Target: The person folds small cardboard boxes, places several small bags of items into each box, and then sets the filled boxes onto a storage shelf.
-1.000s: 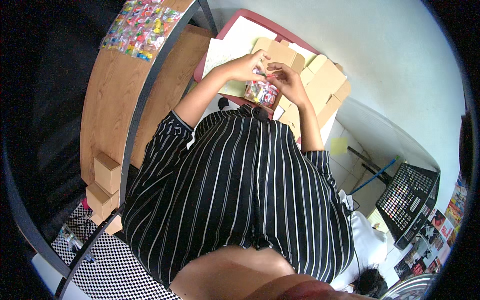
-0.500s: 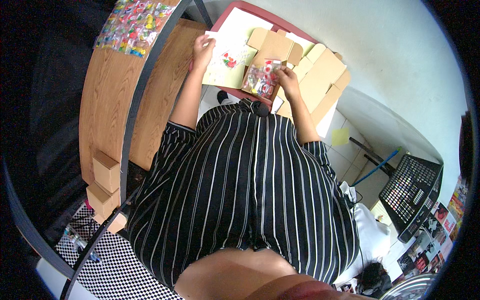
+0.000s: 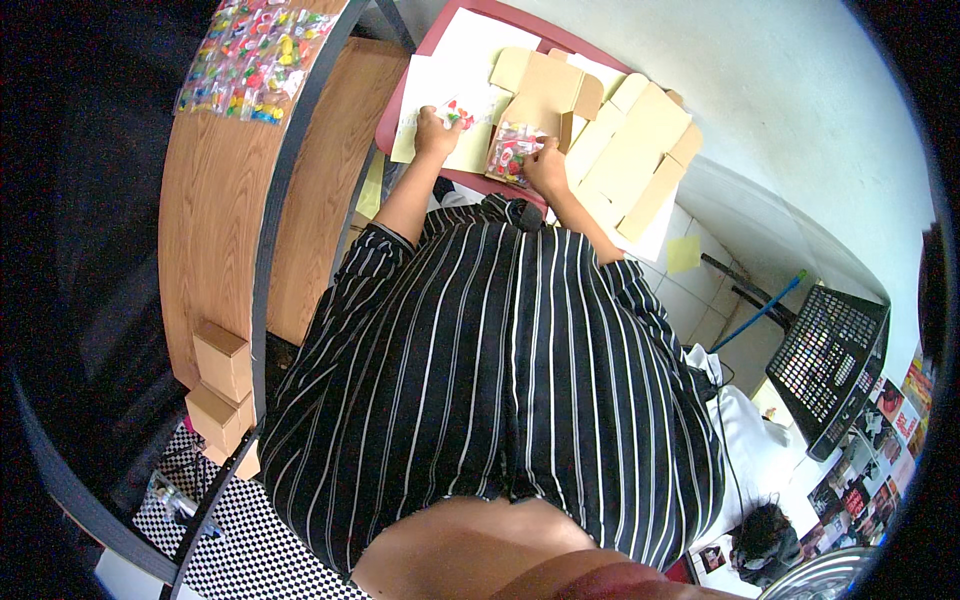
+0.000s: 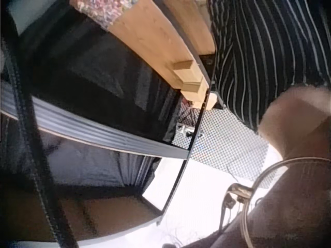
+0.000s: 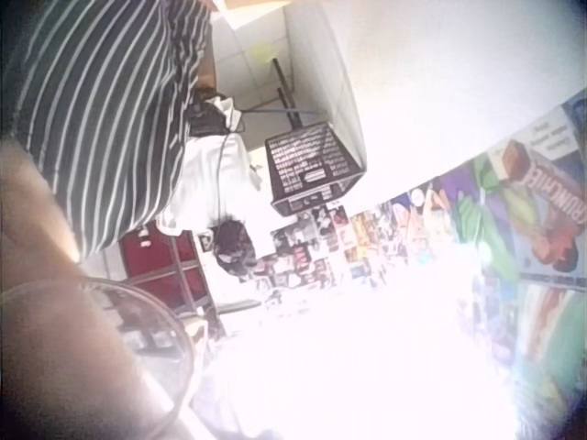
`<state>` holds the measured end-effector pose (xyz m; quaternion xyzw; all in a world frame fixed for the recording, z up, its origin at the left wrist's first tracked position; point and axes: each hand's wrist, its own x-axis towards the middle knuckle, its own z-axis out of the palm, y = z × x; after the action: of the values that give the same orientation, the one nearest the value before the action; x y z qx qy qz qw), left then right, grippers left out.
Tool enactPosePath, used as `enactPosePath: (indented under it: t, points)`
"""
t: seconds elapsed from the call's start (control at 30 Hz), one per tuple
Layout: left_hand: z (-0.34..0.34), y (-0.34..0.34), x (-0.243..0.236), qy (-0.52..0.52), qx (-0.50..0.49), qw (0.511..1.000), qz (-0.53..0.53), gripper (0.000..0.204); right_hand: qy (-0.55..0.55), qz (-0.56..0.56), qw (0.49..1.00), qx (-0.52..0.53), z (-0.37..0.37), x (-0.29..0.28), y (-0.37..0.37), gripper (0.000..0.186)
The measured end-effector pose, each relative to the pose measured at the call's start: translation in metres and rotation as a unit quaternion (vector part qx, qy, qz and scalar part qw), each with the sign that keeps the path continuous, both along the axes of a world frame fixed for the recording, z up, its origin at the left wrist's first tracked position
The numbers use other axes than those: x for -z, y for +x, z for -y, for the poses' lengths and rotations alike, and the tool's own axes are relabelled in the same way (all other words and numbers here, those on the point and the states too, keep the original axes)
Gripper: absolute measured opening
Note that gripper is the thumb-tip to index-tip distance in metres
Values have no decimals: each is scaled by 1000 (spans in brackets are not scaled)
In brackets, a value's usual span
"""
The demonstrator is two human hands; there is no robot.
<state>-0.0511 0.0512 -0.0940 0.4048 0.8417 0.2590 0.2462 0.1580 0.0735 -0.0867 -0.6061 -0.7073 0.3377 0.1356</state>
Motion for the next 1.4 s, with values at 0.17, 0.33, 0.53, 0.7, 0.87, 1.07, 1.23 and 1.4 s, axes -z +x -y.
enactPosePath:
  t: [0.17,0.33,0.53,0.7,0.87,1.07,1.23,1.4]
  points:
    - [3,1,-8,-25,11,999,18,66,8,13,998,-67,9,-17,-8,50]
    - [7,-3,11,18,19,1000,-8,57,-28,59,991,-114,10,-44,-20,61]
    - [-1,9,2,-3,92,996,6,40,-1,-31,997,-70,2,-47,-4,61]
    - [15,1,11,102,37,994,18,33,27,-127,991,28,-19,-73,11,39]
    - [14,16,-40,146,87,959,227,30,35,-156,987,-29,-43,-80,32,34]
    - [1,54,-68,59,235,925,291,27,-53,-168,973,-151,-42,-87,13,46]
    - [13,59,-62,141,278,944,107,22,-20,-137,985,-103,-30,-78,18,53]
    - [31,60,-58,89,428,891,-127,21,99,58,984,-137,-2,-64,27,43]
